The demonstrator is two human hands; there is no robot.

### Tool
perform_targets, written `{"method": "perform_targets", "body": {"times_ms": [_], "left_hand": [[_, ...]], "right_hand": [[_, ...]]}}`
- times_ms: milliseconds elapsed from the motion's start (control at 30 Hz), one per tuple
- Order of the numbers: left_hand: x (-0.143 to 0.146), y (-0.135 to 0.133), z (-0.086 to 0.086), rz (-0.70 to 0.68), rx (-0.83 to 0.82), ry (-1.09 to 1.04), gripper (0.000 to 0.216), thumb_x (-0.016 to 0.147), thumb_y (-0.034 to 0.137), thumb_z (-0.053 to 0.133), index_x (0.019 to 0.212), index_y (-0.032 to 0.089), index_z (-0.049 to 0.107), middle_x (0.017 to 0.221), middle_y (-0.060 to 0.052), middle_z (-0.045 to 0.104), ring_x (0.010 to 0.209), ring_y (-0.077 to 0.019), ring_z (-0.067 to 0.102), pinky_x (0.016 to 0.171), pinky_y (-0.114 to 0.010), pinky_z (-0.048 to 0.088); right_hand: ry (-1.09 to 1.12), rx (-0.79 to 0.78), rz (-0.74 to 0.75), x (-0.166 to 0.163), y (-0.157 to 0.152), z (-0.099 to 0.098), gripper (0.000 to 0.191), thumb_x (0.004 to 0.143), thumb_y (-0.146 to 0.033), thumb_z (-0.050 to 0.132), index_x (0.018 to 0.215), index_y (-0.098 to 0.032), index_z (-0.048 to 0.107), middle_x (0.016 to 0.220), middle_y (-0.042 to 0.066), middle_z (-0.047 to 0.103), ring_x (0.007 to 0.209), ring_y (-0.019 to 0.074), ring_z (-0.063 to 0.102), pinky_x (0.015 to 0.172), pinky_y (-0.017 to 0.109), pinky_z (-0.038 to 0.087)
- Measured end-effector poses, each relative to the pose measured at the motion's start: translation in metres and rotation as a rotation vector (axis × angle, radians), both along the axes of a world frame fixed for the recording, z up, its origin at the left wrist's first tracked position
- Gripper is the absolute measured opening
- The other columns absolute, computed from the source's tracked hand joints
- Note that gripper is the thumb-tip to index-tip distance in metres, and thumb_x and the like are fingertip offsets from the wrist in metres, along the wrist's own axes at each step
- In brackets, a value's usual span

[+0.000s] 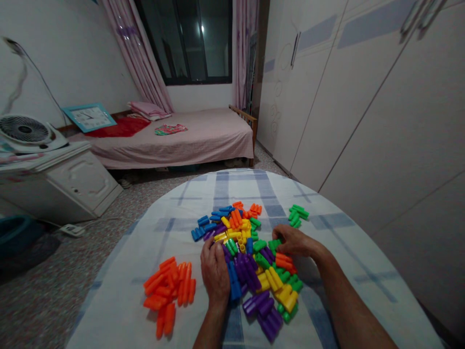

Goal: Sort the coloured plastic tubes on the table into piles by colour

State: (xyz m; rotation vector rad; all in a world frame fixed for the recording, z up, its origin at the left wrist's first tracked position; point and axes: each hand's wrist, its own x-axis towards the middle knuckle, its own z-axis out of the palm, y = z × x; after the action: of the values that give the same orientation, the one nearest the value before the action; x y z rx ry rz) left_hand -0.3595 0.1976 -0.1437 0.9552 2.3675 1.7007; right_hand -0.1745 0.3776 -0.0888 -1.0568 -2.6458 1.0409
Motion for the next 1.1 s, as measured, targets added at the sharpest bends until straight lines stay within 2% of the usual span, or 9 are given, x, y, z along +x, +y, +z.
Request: {"method": "perform_targets", "body": {"times_ms": [67, 133, 233, 333, 500, 567, 867, 1000, 1100], "left_hand": [[0.000, 0.000, 0.001, -0.002, 0.007, 0.000, 0.043, 0.094, 0.043, 0.031, 0.102, 0.018, 0.064, 0.124, -0.010, 0.055, 0.121, -0.0230, 0.047, 0.107, -0.043, 0.034], [0.000, 0.000, 0.002, -0.002, 0.008, -0.002, 0.043, 0.094, 0.043, 0.030, 0.102, 0.018, 0.064, 0.124, -0.010, 0.055, 0.120, -0.0231, 0.047, 0.107, -0.044, 0.034], [0.000, 0.001, 0.003, -0.001, -0.005, -0.001, 0.044, 0.094, 0.044, 0.029, 0.101, 0.017, 0.064, 0.122, -0.011, 0.055, 0.120, -0.0233, 0.047, 0.107, -0.045, 0.033], [0.000, 0.000, 0.003, -0.002, -0.002, 0.005, 0.044, 0.094, 0.044, 0.029, 0.101, 0.017, 0.063, 0.122, -0.011, 0.055, 0.119, -0.0231, 0.047, 0.107, -0.045, 0.033], [0.000, 0.000, 0.001, -0.006, 0.008, 0.010, 0.043, 0.094, 0.044, 0.029, 0.101, 0.017, 0.063, 0.123, -0.010, 0.055, 0.119, -0.0227, 0.047, 0.107, -0.044, 0.034], [0.000, 0.000, 0.001, -0.006, 0.004, 0.008, 0.043, 0.094, 0.044, 0.030, 0.101, 0.017, 0.063, 0.123, -0.010, 0.055, 0.119, -0.0229, 0.047, 0.107, -0.044, 0.034], [-0.001, 0.000, 0.000, -0.013, 0.011, 0.011, 0.042, 0.094, 0.043, 0.031, 0.103, 0.017, 0.063, 0.123, -0.010, 0.055, 0.120, -0.0228, 0.047, 0.107, -0.044, 0.033], [-0.001, 0.000, 0.000, -0.013, 0.008, 0.007, 0.042, 0.094, 0.043, 0.030, 0.103, 0.017, 0.063, 0.123, -0.010, 0.055, 0.120, -0.0228, 0.046, 0.107, -0.044, 0.033], [0.000, 0.000, 0.000, -0.002, 0.006, 0.000, 0.042, 0.094, 0.043, 0.030, 0.102, 0.018, 0.063, 0.123, -0.010, 0.055, 0.119, -0.0225, 0.047, 0.106, -0.043, 0.034]], "right_hand": [[0.066, -0.053, -0.015, -0.004, 0.000, 0.002, 0.010, 0.060, -0.015, 0.057, 0.069, -0.019, 0.055, 0.061, -0.005, 0.052, 0.056, 0.0107, 0.047, 0.051, 0.021, 0.035], [0.215, -0.061, -0.070, -0.010, 0.000, 0.003, 0.011, 0.068, -0.022, 0.056, 0.078, -0.019, 0.056, 0.066, -0.004, 0.054, 0.060, 0.0118, 0.051, 0.054, 0.022, 0.039], [0.437, 0.009, -0.193, -0.023, -0.002, -0.001, 0.033, 0.074, -0.026, 0.055, 0.106, -0.019, 0.056, 0.082, 0.000, 0.060, 0.071, 0.0141, 0.057, 0.064, 0.026, 0.046], [0.473, 0.037, -0.199, -0.038, -0.008, -0.013, 0.045, 0.075, -0.023, 0.054, 0.120, -0.020, 0.054, 0.100, 0.005, 0.064, 0.075, 0.0149, 0.060, 0.071, 0.030, 0.049], [0.432, 0.130, -0.130, -0.047, -0.013, -0.037, 0.049, 0.073, -0.019, 0.056, 0.123, -0.018, 0.056, 0.120, 0.011, 0.061, 0.108, 0.0242, 0.058, 0.095, 0.042, 0.043], [0.412, 0.152, -0.110, -0.047, -0.012, -0.042, 0.051, 0.074, -0.020, 0.057, 0.125, -0.019, 0.055, 0.123, 0.011, 0.060, 0.113, 0.0255, 0.055, 0.098, 0.044, 0.040], [0.404, 0.200, -0.090, -0.046, -0.006, -0.049, 0.054, 0.065, -0.007, 0.052, 0.118, -0.019, 0.057, 0.112, 0.009, 0.061, 0.103, 0.0219, 0.058, 0.092, 0.038, 0.044], [0.457, 0.175, -0.029, -0.045, -0.008, -0.046, 0.050, 0.067, -0.009, 0.053, 0.116, -0.020, 0.055, 0.112, 0.007, 0.060, 0.103, 0.0206, 0.057, 0.091, 0.036, 0.044], [0.438, 0.145, -0.071, -0.046, -0.012, -0.038, 0.039, 0.071, -0.015, 0.054, 0.110, -0.020, 0.055, 0.104, 0.005, 0.062, 0.094, 0.0193, 0.059, 0.084, 0.034, 0.046]]}}
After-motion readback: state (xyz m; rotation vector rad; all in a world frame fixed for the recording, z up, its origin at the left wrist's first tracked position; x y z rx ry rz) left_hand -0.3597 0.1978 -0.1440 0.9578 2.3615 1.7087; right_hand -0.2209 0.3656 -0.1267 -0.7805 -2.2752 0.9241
